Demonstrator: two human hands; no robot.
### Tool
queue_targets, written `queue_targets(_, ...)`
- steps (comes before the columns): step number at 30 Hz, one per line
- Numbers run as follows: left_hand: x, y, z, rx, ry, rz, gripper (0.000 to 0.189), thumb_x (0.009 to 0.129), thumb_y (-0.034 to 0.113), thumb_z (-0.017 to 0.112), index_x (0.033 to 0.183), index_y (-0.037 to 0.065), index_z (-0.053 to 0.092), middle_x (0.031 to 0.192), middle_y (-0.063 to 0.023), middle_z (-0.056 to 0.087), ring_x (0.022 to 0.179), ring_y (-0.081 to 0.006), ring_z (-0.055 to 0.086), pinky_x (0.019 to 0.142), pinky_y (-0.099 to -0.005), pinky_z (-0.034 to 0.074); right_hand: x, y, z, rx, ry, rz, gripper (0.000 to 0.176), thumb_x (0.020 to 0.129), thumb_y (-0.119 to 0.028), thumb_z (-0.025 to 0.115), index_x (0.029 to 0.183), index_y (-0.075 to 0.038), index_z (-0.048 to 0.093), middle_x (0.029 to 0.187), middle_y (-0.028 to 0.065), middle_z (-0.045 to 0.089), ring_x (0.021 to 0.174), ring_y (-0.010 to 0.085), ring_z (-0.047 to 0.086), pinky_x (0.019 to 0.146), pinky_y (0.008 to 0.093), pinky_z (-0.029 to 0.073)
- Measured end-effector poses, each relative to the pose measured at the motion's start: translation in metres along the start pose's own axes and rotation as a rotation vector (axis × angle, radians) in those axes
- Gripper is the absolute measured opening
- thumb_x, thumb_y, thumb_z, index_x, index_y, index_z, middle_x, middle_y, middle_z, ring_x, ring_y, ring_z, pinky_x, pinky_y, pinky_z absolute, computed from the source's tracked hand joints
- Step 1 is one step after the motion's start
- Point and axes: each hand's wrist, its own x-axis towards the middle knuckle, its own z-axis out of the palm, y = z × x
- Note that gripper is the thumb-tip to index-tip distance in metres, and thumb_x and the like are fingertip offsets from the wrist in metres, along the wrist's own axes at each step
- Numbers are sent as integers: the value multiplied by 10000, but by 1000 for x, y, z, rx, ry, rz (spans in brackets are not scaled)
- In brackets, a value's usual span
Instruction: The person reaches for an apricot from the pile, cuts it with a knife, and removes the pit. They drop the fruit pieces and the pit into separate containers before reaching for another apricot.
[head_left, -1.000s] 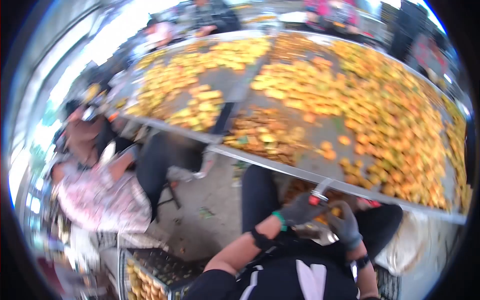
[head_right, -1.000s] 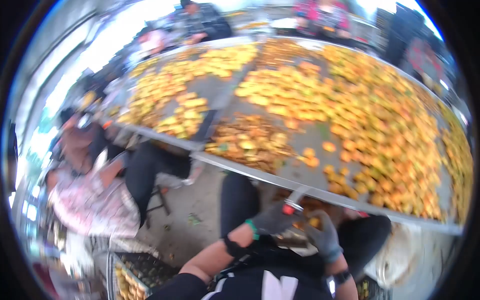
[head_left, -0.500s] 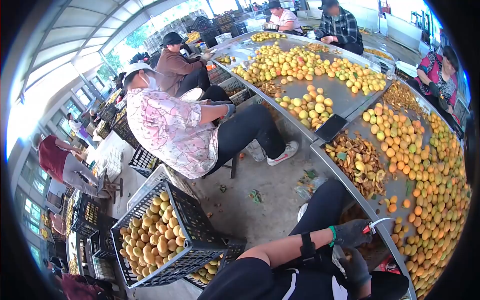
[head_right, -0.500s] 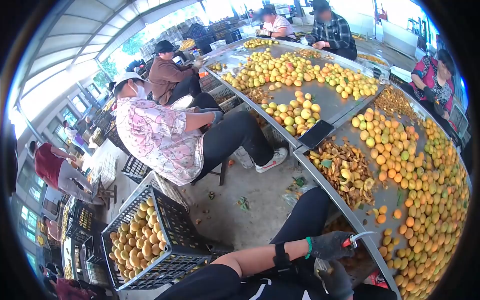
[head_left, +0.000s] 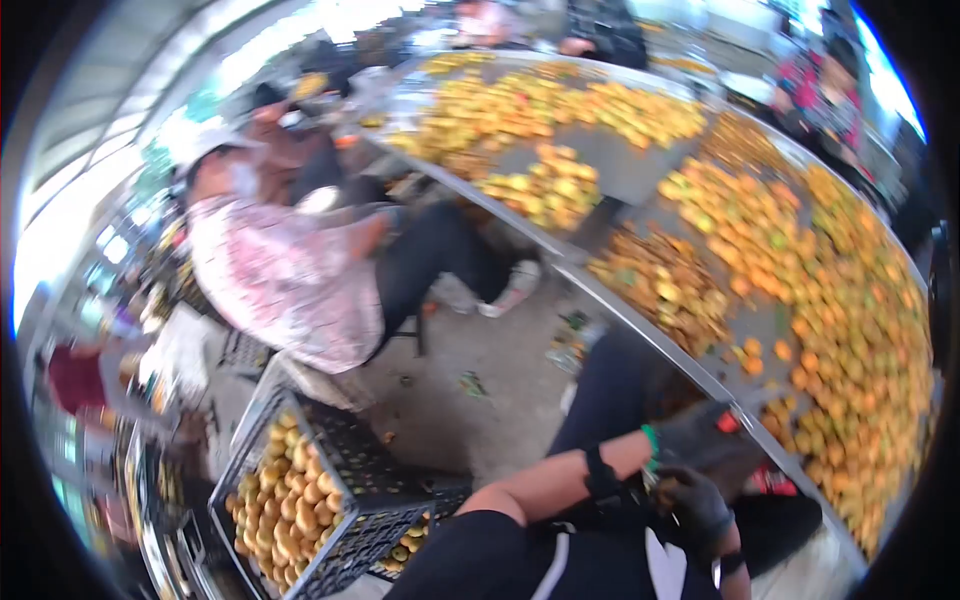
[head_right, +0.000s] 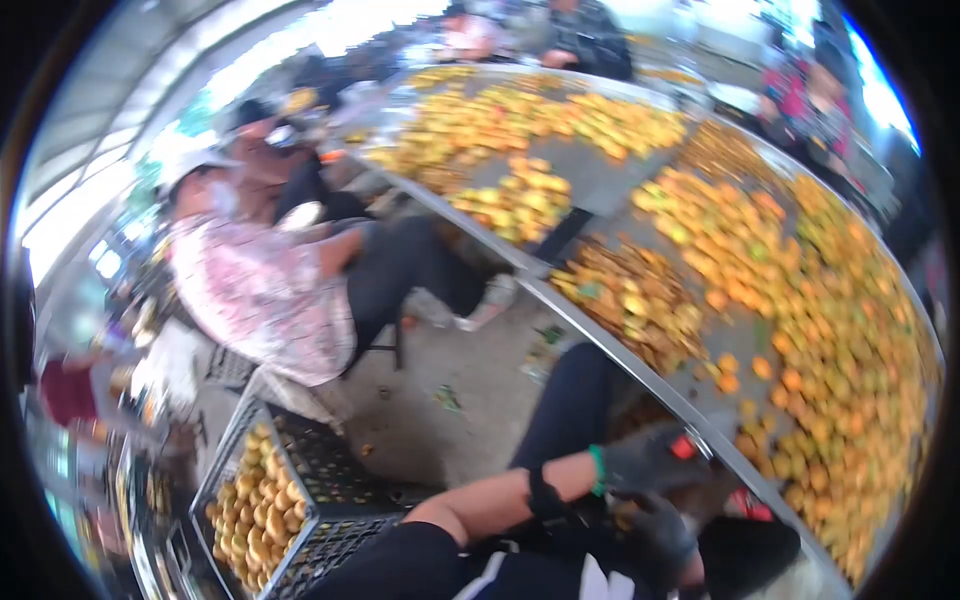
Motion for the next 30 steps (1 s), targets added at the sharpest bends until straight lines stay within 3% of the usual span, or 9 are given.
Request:
queue_targets(1, 1, 0, 2, -67, 28, 24, 196, 841, 117, 648, 1029, 72, 613, 885, -62, 648, 850, -165, 579, 783, -340, 488, -5, -12, 0, -45, -8, -10, 316, 916, -190, 524, 1186, -31, 570, 1046, 106, 628, 918, 211, 624, 775, 287, 500)
queue_targets(2, 4, -13, -3, 508, -37, 450, 183, 845, 133, 667, 1012, 70, 625, 902, -50, 650, 863, -134, 582, 808, -317, 493, -6, -26, 4, -92, -20, -20, 332, 928, -210, 517, 1204, -31, 558, 1061, 108, 626, 918, 216, 624, 787, 294, 502)
queue_targets(3, 7, 17, -1, -38, -128, -223, 108, 826, 102, 671, 859, 51, 583, 812, -3, 600, 803, -122, 564, 739, -321, 478, -12, -25, 9, 252, -39, -36, 343, 932, -230, 516, 1212, -34, 553, 1072, 103, 624, 915, 212, 622, 788, 302, 502)
queue_targets(6, 8, -13, -3, -561, -288, -225, 76, 847, 97, 653, 827, 75, 583, 703, 44, 530, 666, -81, 534, 606, -246, 455, -12, -31, 15, 598, -82, -96, 353, 943, -265, 508, 1208, -38, 553, 1088, 95, 623, 928, 207, 619, 797, 317, 500)
queue_targets(9, 5, -1, -9, -936, -143, -599, 59, 855, 85, 641, 863, 71, 584, 703, 34, 534, 617, -77, 528, 549, -237, 447, -15, -21, 7, 586, -163, -126, 341, 950, -277, 503, 1190, -42, 561, 1095, 92, 622, 948, 202, 618, 808, 322, 501)
queue_targets(12, 9, 7, -4, -670, -129, -348, 89, 862, 80, 634, 929, 61, 579, 717, 5, 549, 596, -88, 535, 520, -237, 444, -14, -17, 10, 568, -124, -142, 308, 948, -256, 524, 1171, -47, 561, 1086, 83, 620, 937, 184, 617, 810, 310, 505)
queue_targets(14, 14, 2, 2, -514, 24, -208, 102, 886, 89, 603, 975, 53, 570, 719, -11, 560, 599, -89, 542, 532, -236, 450, -12, -15, 13, 661, 183, -220, 285, 943, -229, 539, 1171, -58, 552, 1047, 72, 622, 925, 171, 613, 810, 310, 511)
queue_targets(19, 20, -9, 8, -853, 292, -269, 132, 930, 187, 573, 902, 60, 548, 604, -3, 459, 417, -73, 357, 347, -208, 252, -14, -20, 7, 951, 208, -324, 316, 933, -128, 531, 1229, -36, 470, 1146, 131, 575, 986, 276, 633, 891, 416, 521)
queue_targets(30, 18, -3, 17, -780, 249, -172, 180, 943, 212, 558, 834, 70, 542, 566, -9, 447, 395, -83, 367, 351, -215, 284, -24, -13, 15, 638, 285, -376, 404, 929, -188, 586, 1261, -37, 411, 1009, 83, 593, 711, 116, 590, 634, 228, 503)
